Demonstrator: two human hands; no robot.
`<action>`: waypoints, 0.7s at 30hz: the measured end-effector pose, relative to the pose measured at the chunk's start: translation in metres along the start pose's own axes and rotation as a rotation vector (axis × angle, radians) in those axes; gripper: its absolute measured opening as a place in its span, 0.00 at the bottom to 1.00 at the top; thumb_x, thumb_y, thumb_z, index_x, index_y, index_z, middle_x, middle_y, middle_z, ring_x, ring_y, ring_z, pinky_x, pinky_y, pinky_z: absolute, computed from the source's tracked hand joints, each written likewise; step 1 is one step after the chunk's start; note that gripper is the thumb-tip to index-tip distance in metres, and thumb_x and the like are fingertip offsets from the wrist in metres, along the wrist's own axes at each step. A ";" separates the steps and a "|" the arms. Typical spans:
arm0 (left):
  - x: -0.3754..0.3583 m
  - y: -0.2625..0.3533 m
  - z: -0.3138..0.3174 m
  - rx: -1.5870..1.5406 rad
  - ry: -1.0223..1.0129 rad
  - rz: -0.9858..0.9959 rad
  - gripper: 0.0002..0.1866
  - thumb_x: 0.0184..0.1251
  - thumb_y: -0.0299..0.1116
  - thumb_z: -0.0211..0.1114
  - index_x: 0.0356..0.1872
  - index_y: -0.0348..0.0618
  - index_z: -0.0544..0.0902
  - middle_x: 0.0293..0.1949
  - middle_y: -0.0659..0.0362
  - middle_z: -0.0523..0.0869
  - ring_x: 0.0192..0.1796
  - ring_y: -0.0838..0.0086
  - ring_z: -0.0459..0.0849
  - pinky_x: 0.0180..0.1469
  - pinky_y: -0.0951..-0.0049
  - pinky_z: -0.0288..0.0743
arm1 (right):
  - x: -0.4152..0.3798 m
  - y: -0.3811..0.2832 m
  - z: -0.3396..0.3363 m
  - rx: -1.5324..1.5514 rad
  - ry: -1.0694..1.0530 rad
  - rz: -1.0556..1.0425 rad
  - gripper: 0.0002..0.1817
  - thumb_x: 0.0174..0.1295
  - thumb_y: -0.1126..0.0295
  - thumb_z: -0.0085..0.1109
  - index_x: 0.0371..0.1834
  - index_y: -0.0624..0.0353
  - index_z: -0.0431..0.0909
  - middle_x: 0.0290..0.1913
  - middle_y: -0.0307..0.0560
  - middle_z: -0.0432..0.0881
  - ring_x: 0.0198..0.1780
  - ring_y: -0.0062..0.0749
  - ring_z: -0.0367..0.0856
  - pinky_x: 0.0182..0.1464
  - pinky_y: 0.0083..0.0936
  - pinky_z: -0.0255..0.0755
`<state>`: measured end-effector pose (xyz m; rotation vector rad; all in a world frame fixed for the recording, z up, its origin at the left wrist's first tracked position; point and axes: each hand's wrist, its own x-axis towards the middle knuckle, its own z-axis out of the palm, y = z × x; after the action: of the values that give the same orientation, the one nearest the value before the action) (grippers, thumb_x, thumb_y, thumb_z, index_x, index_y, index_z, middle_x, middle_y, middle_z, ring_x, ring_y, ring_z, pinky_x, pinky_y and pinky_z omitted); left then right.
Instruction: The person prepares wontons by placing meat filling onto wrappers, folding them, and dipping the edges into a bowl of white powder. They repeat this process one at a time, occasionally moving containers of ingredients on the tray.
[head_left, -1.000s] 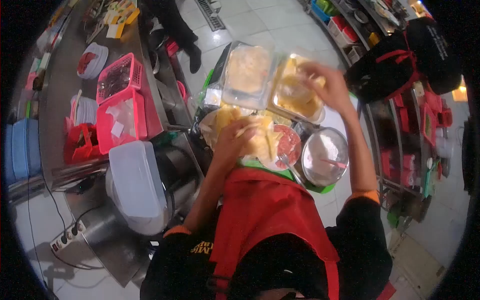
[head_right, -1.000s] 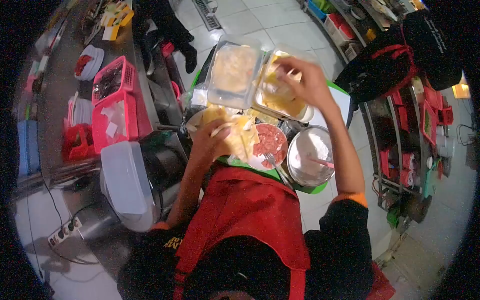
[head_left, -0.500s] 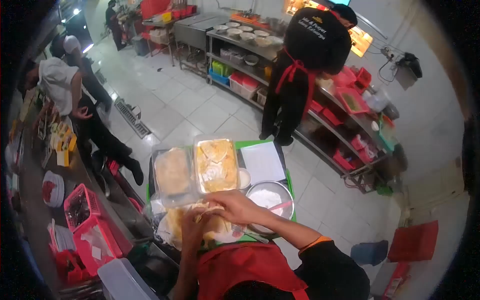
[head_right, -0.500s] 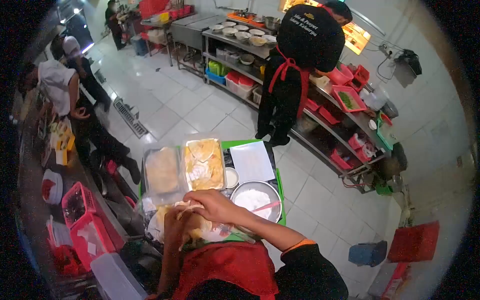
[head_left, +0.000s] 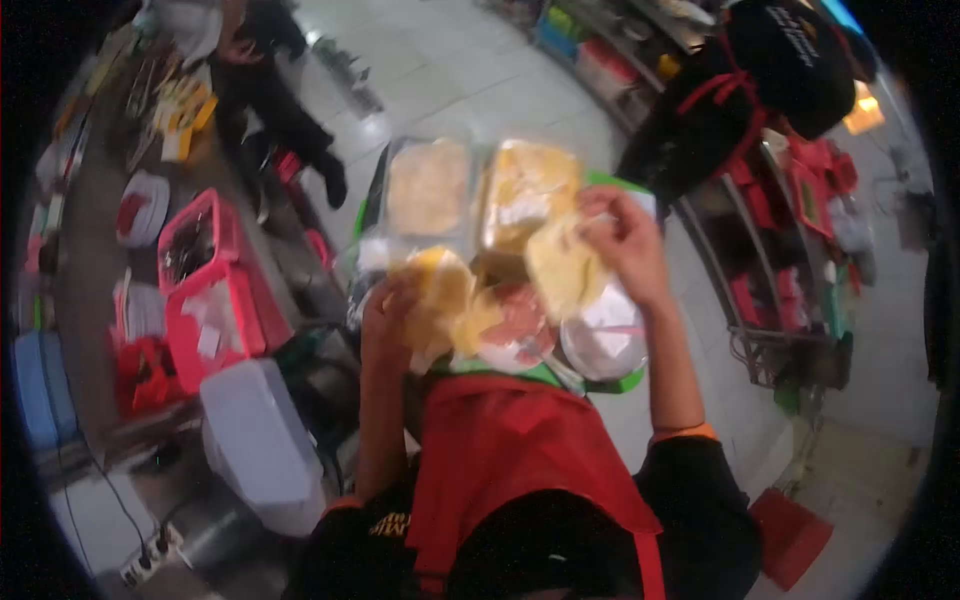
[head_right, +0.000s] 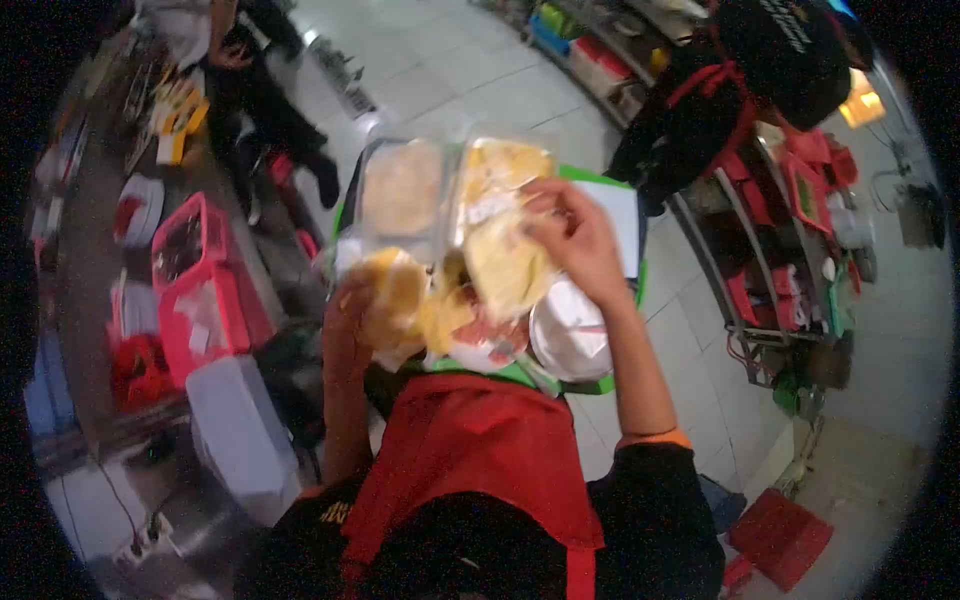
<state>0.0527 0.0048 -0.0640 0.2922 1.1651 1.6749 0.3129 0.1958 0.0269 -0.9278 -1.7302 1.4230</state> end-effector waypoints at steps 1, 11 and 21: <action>-0.006 0.006 -0.009 0.002 0.033 -0.001 0.15 0.67 0.28 0.65 0.53 0.35 0.80 0.52 0.55 0.83 0.50 0.71 0.84 0.51 0.73 0.81 | 0.008 0.005 0.002 0.164 0.010 0.104 0.21 0.59 0.81 0.63 0.56 0.59 0.77 0.40 0.33 0.77 0.36 0.13 0.77 0.36 0.12 0.70; -0.011 0.014 -0.027 -0.126 0.059 0.005 0.14 0.67 0.25 0.64 0.54 0.37 0.79 0.55 0.53 0.82 0.55 0.65 0.84 0.54 0.64 0.84 | 0.106 0.105 -0.012 -0.119 -0.010 0.087 0.21 0.58 0.76 0.68 0.56 0.57 0.78 0.41 0.41 0.83 0.39 0.24 0.81 0.43 0.21 0.76; -0.020 0.021 0.044 0.011 -0.206 -0.054 0.20 0.73 0.26 0.57 0.64 0.48 0.73 0.56 0.59 0.79 0.57 0.73 0.80 0.56 0.71 0.79 | -0.004 -0.016 0.071 -0.402 -0.245 -0.431 0.14 0.58 0.75 0.66 0.48 0.61 0.82 0.45 0.50 0.85 0.48 0.44 0.83 0.52 0.33 0.75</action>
<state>0.0778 0.0121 -0.0186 0.4258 1.0201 1.5528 0.2518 0.1555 0.0313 -0.5367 -2.2884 0.9523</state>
